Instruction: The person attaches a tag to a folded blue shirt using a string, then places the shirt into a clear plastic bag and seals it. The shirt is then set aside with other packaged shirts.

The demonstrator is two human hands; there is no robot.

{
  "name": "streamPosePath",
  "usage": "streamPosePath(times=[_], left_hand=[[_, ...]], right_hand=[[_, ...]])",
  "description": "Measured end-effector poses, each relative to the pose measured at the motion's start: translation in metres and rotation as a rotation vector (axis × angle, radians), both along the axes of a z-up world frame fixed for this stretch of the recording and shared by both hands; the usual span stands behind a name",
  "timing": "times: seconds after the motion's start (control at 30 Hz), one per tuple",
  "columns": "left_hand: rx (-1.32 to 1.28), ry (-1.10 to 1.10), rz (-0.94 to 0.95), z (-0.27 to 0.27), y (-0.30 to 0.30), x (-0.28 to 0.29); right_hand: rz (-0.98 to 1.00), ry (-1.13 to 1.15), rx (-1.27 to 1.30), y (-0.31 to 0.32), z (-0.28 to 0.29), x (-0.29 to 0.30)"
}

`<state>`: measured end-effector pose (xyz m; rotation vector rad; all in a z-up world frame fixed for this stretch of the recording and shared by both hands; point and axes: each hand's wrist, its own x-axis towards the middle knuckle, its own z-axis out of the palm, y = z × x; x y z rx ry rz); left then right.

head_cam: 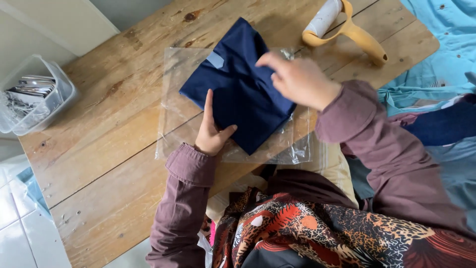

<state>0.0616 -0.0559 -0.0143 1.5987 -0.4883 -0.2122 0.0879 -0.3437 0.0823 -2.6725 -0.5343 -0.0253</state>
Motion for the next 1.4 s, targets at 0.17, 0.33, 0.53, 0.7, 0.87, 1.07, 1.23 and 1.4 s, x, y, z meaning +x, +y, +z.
streamPosePath(times=[0.17, 0.33, 0.53, 0.7, 0.87, 1.07, 1.23, 1.4], left_hand=[[-0.390, 0.549, 0.023, 0.026, -0.003, -0.012], [-0.165, 0.147, 0.066, 0.033, -0.013, -0.023], [0.791, -0.590, 0.293, -0.015, -0.016, -0.022], [1.031, -0.700, 0.117, 0.000, 0.003, 0.002], [1.007, -0.733, 0.054, 0.036, -0.018, -0.012], [0.982, -0.769, 0.151, 0.016, -0.097, -0.049], [1.009, -0.610, 0.205, 0.003, -0.107, -0.046], [0.869, -0.694, 0.271, -0.012, -0.102, -0.053]], right_hand=[[0.146, -0.158, -0.242, 0.065, -0.019, -0.047], [0.171, -0.118, -0.287, 0.064, -0.039, -0.048], [0.215, -0.138, 0.070, -0.014, -0.028, -0.016], [0.154, -0.105, 0.269, -0.093, 0.010, -0.033], [0.118, -0.115, 0.136, -0.160, 0.020, -0.067], [0.045, -0.044, 0.063, -0.201, 0.029, -0.105], [0.119, 0.021, 0.039, -0.215, 0.036, -0.125], [0.197, 0.087, 0.012, -0.222, 0.033, -0.141]])
